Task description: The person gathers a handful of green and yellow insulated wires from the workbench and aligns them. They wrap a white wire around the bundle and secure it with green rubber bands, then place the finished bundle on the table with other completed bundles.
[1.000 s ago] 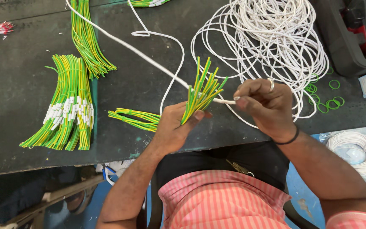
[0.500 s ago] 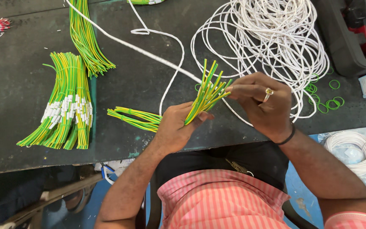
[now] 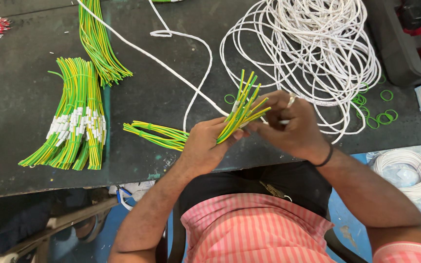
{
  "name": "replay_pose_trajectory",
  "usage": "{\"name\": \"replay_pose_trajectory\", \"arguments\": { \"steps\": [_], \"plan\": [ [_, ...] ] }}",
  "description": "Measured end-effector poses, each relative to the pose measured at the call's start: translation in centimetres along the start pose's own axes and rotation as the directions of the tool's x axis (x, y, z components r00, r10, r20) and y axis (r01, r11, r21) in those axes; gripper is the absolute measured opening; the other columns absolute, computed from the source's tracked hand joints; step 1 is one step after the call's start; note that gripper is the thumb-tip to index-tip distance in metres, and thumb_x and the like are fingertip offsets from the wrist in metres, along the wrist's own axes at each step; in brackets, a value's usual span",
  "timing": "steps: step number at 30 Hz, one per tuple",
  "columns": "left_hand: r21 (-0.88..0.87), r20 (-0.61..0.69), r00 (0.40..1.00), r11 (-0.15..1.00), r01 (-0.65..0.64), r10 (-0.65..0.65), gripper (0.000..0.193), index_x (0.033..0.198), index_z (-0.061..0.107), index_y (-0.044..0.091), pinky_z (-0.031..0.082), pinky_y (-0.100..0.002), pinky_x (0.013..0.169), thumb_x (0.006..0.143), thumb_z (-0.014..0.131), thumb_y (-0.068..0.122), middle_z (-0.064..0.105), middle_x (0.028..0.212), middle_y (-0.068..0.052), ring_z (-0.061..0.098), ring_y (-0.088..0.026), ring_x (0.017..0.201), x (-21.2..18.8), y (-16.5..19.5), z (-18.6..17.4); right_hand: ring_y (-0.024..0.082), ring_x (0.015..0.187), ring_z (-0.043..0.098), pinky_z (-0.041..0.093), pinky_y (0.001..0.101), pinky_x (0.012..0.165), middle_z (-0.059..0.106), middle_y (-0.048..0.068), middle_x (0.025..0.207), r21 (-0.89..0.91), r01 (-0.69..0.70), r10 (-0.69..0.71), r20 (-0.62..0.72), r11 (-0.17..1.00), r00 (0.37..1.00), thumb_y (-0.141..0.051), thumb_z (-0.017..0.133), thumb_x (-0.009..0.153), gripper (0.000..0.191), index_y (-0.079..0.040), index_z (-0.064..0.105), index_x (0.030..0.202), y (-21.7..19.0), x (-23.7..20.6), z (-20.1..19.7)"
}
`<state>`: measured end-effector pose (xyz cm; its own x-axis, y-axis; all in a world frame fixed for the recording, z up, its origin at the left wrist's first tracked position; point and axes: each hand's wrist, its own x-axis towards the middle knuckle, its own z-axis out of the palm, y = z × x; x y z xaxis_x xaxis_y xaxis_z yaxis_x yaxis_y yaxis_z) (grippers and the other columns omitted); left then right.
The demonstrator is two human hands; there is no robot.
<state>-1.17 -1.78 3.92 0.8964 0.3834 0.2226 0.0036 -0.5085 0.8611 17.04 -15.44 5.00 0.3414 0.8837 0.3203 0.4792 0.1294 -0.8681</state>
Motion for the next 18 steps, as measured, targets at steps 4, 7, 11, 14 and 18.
{"name": "replay_pose_trajectory", "arguments": {
  "steps": [4,7,11,14,18],
  "plan": [
    [0.021,0.001,0.998,0.998,-0.066,0.066,0.031,0.117,0.073,0.01,0.057,-0.038,0.082,0.105,0.057,0.034,0.075,0.108,-0.01,0.075,-0.031,0.098,-0.2,0.05,-0.24,-0.005,0.052,0.04,0.028,0.0179,0.046,0.057,-0.009,0.063,0.009,0.004,-0.004,0.035,1.0,0.999,0.0,0.078,0.085,0.029,-0.007,0.064,0.11,0.33,0.17,0.23],
    [0.042,-0.024,0.998,0.997,-0.059,0.06,0.032,0.119,0.072,0.009,0.056,-0.039,0.081,0.104,0.057,0.034,0.074,0.107,-0.013,0.073,-0.034,0.097,-0.17,0.05,-0.33,-0.006,0.053,0.042,0.031,0.0167,0.046,0.076,-0.006,0.09,0.059,0.023,-0.025,0.04,0.998,0.999,0.002,0.076,0.085,0.029,-0.007,0.06,0.108,0.27,0.18,0.25],
    [0.035,-0.043,0.999,0.999,-0.03,0.032,0.033,0.124,0.068,0.008,0.056,-0.04,0.08,0.104,0.058,0.032,0.073,0.107,-0.014,0.073,-0.036,0.097,-0.08,-0.03,-0.17,-0.005,0.052,0.041,0.03,0.0172,0.047,0.076,-0.002,0.089,0.005,0.071,-0.072,0.037,0.997,0.997,0.004,0.076,0.086,0.028,-0.008,0.064,0.108,0.17,0.12,0.41],
    [0.046,-0.049,0.998,0.998,-0.039,0.041,0.032,0.125,0.068,0.007,0.056,-0.04,0.08,0.102,0.062,0.028,0.073,0.108,-0.014,0.072,-0.036,0.098,-0.08,-0.05,-0.07,-0.006,0.052,0.042,0.03,0.0168,0.047,0.076,-0.004,0.086,0.045,0.052,-0.054,0.053,0.998,0.997,0.004,0.074,0.085,0.029,-0.007,0.063,0.11,0.26,0.22,0.4],
    [0.075,-0.06,0.998,0.997,-0.021,0.025,0.029,0.123,0.07,0.008,0.055,-0.04,0.076,0.096,0.067,0.019,0.073,0.105,-0.014,0.073,-0.035,0.093,-0.04,0.08,0.05,-0.005,0.053,0.04,0.029,0.0175,0.048,0.068,-0.005,0.078,0.046,0.015,-0.018,0.061,0.999,0.998,0.003,0.076,0.085,0.03,-0.008,0.064,0.11,0.62,0.14,0.17]
  ]
}}
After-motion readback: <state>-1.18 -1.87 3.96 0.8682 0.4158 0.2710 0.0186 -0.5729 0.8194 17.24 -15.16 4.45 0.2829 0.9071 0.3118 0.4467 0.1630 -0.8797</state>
